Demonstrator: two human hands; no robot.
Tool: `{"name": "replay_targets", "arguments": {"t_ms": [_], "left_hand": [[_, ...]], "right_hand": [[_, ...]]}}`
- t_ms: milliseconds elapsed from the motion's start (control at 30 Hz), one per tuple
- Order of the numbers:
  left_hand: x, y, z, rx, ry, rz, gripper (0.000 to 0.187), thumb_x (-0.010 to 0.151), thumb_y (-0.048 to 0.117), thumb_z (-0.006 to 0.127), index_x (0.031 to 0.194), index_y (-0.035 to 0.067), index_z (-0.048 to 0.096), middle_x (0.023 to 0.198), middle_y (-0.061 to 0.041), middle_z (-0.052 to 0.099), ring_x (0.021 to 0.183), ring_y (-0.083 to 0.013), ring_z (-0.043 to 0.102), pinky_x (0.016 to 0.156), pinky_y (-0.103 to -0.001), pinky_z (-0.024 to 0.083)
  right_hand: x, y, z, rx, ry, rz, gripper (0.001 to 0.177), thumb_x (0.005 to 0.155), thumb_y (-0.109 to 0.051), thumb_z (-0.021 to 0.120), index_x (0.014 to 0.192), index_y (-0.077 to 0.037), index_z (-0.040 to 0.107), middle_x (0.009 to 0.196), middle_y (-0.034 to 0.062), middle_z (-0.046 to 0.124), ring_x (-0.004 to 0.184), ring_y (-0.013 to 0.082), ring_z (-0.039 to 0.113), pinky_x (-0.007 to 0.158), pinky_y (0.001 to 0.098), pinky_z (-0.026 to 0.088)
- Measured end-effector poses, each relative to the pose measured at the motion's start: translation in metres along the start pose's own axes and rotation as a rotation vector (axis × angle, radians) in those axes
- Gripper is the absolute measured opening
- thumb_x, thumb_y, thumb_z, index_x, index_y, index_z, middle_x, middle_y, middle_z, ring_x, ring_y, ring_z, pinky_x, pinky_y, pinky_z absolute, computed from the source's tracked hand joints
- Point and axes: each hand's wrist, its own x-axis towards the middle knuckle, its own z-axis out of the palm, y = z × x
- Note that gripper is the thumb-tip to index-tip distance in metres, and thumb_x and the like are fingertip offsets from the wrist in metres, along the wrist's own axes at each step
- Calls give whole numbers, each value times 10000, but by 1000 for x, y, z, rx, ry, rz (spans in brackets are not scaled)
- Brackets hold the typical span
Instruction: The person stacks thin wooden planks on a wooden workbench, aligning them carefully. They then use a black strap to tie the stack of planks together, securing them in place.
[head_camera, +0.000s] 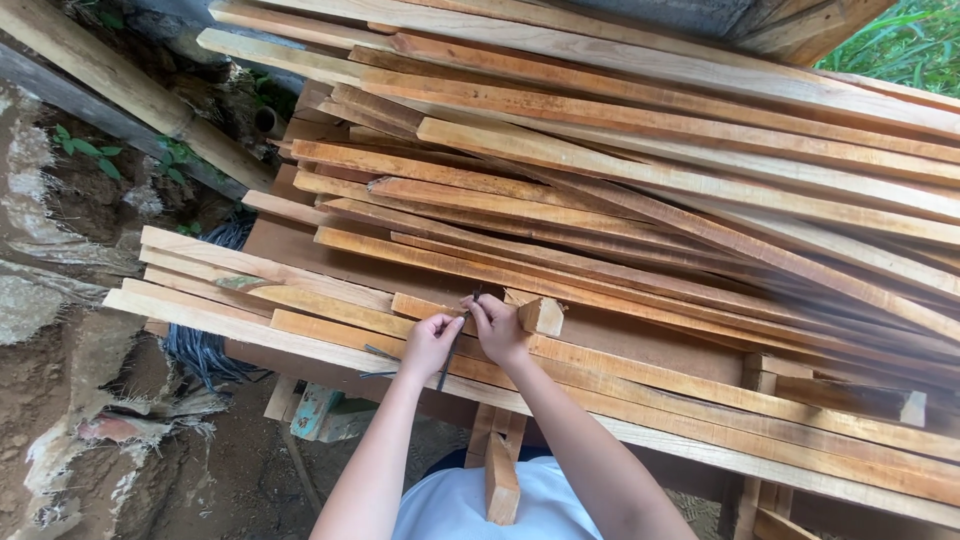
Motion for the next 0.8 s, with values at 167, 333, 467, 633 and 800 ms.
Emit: {"name": "replay_targets", "arguments": {"t_ms": [167, 333, 467, 633, 800], "left_hand": [[-8, 12, -1, 182, -39, 74, 282, 950, 356, 706, 735, 175, 723, 542, -52, 627, 625, -202, 663, 591, -346, 516], [-6, 10, -5, 187, -101, 122, 375, 950, 322, 687, 643, 111, 635, 502, -108, 578, 609, -195, 622, 575, -349, 487], [-5, 13, -4, 258, -125, 114, 439, 946, 344, 664, 604, 84, 572, 520, -169, 559, 602, -332, 613, 572, -415, 467], [-3, 15, 0, 251, -125, 70, 466, 935, 355, 660, 587, 72, 537, 538, -199, 534, 640, -392, 602, 594, -421, 473], [5, 5, 3, 219, -69, 27, 500, 913, 379, 671, 545, 96, 486, 492, -163, 483, 587, -361, 572, 571, -396, 459]], "right_hand": [[5, -16, 4, -80, 112, 236, 297, 1059, -206, 551, 823, -135, 715, 803, 62, 772, 863, 302, 737, 757, 374, 565], [15, -29, 8, -174, 118, 351, 365, 1069, -231, 523, 748, -142, 671, 650, 53, 724, 733, 289, 725, 656, 374, 553], [31, 11, 18, -256, 28, 610, 357, 1057, -266, 487, 776, -149, 674, 683, 13, 734, 816, 259, 720, 736, 380, 544], [43, 67, 34, -350, -93, 881, 387, 1015, -381, 461, 790, -259, 751, 725, -80, 757, 938, 169, 745, 849, 351, 568], [51, 115, 49, -662, -204, 928, 409, 964, -432, 428, 1017, -248, 789, 985, 4, 797, 1065, 235, 744, 911, 410, 588]]}}
